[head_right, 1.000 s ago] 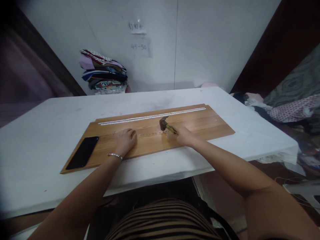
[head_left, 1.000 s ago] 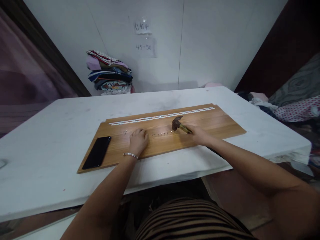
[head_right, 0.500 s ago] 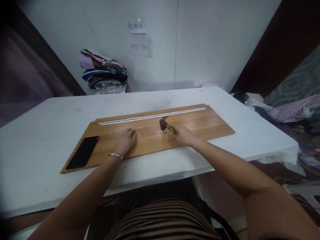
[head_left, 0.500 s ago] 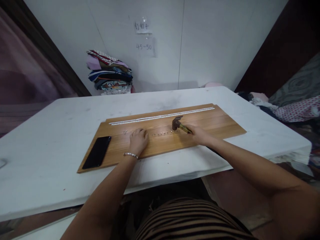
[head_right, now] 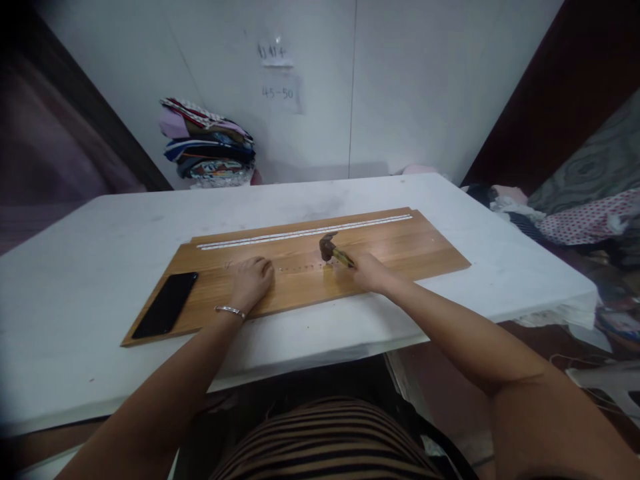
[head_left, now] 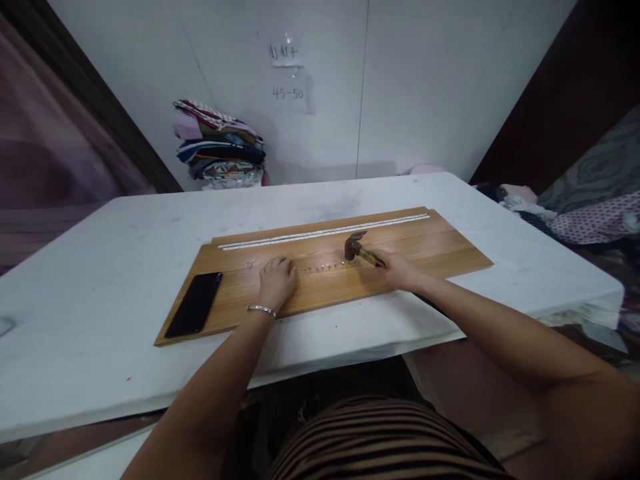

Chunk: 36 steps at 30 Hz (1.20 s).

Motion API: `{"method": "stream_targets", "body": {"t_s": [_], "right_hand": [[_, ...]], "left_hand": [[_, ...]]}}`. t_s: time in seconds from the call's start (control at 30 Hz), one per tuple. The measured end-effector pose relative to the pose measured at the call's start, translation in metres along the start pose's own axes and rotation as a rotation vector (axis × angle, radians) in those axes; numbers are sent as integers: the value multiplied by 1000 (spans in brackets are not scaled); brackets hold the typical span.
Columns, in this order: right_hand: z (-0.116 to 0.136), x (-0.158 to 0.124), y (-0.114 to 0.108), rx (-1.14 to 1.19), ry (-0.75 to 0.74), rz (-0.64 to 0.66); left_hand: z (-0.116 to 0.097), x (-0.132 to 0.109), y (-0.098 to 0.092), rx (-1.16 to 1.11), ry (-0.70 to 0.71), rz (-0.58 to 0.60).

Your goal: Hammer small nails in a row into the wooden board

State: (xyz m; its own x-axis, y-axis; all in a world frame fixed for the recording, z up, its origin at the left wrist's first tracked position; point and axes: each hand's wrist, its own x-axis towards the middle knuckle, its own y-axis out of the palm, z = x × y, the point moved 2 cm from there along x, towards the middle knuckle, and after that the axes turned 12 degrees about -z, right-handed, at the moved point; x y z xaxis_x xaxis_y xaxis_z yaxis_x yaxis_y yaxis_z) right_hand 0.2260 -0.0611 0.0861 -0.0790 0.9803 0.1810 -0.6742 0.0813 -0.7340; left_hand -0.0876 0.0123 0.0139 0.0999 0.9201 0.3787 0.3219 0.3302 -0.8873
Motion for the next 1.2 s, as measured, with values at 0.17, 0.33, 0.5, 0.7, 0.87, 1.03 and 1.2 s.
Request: {"method": "stream_targets", "body": {"t_s": [0.17, 0.33, 0.5, 0.7, 0.87, 1.03, 1.2], "right_hand": [[-2, 0, 1, 4, 7, 7], [-2, 0, 1, 18, -2, 4], [-3, 1, 0, 11, -17, 2], [-1, -1, 1, 27, -7, 1], [1, -1, -1, 0, -5, -2], [-1, 1, -1, -8, -23, 3], [-1, -1, 2, -4, 8, 8]], "left_hand": [[1, 0, 0, -4, 1, 0], [2, 0, 2, -8, 4, -12], [1, 0, 2, -11, 2, -11], [1, 1, 1, -19, -2, -12], [1, 1, 2, 7, 3, -10], [1, 0, 2, 1, 1, -2], [0, 0, 0, -9, -1, -2]]}}
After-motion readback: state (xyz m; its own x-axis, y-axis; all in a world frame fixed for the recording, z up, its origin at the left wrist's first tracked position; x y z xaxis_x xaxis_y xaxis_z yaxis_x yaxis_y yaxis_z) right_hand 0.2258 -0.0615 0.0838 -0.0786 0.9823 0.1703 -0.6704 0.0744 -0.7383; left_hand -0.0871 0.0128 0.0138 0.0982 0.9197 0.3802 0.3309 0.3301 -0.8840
